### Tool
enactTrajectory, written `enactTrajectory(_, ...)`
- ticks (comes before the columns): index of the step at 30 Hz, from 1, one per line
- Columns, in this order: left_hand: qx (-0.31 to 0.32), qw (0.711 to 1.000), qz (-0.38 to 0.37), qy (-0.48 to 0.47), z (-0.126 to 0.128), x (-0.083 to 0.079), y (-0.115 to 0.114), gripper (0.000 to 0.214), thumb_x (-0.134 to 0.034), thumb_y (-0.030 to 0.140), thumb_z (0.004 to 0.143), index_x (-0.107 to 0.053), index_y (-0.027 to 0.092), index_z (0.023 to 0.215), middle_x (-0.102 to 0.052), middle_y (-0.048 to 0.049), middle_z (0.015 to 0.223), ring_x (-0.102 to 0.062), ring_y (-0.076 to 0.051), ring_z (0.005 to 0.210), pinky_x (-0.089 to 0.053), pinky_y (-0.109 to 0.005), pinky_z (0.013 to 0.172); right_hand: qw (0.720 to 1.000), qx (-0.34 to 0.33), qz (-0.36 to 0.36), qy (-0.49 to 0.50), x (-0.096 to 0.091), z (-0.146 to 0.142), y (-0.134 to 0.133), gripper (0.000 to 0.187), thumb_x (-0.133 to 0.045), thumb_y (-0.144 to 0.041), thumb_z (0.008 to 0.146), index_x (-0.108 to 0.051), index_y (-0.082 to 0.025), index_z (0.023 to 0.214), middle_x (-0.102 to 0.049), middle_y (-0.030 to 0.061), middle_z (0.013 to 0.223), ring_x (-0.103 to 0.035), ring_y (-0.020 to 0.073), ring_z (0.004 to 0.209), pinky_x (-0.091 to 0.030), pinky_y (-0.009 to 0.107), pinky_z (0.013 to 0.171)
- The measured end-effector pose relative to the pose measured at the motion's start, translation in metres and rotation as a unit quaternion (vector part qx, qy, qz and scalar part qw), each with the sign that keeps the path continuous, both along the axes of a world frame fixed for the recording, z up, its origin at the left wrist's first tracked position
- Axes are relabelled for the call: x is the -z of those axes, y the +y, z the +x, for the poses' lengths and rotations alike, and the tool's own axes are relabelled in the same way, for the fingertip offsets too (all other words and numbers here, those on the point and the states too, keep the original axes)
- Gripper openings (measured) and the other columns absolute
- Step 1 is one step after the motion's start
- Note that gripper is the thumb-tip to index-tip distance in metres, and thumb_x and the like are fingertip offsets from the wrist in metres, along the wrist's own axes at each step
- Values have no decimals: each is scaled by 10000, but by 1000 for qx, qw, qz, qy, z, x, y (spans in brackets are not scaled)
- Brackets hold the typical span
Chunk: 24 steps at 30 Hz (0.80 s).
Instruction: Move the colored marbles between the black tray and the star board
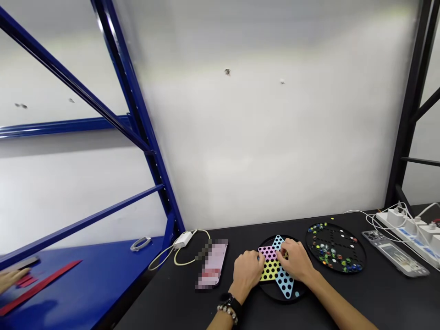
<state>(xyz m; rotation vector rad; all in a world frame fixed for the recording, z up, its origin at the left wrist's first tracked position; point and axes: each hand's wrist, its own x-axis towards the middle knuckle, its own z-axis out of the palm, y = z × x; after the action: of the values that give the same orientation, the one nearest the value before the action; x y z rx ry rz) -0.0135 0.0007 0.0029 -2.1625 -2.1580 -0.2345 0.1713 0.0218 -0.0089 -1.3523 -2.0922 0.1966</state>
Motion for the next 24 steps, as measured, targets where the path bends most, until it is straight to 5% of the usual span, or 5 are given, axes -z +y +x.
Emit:
enactTrajectory(6,-54,993,52,-86,4,-18,1,541,-249,304,1029,-687,180,737,-727,-71,776,-669,-192,740,-363,-263,600,958,14,-81,273,-18,4,-1,394,-475,-508,899,-486,-221,628,-594,12,716,-545,175,711,-381,291,677)
enactTrajectory(11,37,980,125,-148,49,-50,-8,507,-239,340,1037,-597,203,704,-657,-1,695,-580,-140,636,-327,-258,588,719,-70,-414,554,-28,-18,-14,491,-449,-690,819,-582,-220,766,-653,34,705,-621,203,672,-435,286,556)
enactTrajectory(17,236,961,117,-78,88,-59,-15,185,-423,258,963,-594,220,905,-660,-28,982,-557,-219,935,-393,-356,832,553,-27,-378,742,-13,-24,-17,269,-549,-496,790,-591,-230,804,-687,13,691,-677,214,712,-525,305,610)
enactTrajectory(20,266,953,101,-106,93,-49,-19,178,-457,235,937,-586,238,1059,-630,-36,1145,-532,-233,1050,-387,-402,943,553,8,-371,746,-9,-9,-7,249,-582,-475,774,-582,-226,768,-654,9,615,-660,214,633,-519,308,567)
enactTrajectory(24,270,937,120,-188,97,-30,-20,361,-439,217,951,-496,268,1303,-545,-32,1352,-495,-223,1194,-355,-410,1053,678,46,-288,675,-9,12,8,410,-620,-619,732,-519,-236,629,-522,-28,487,-520,165,471,-408,277,456)
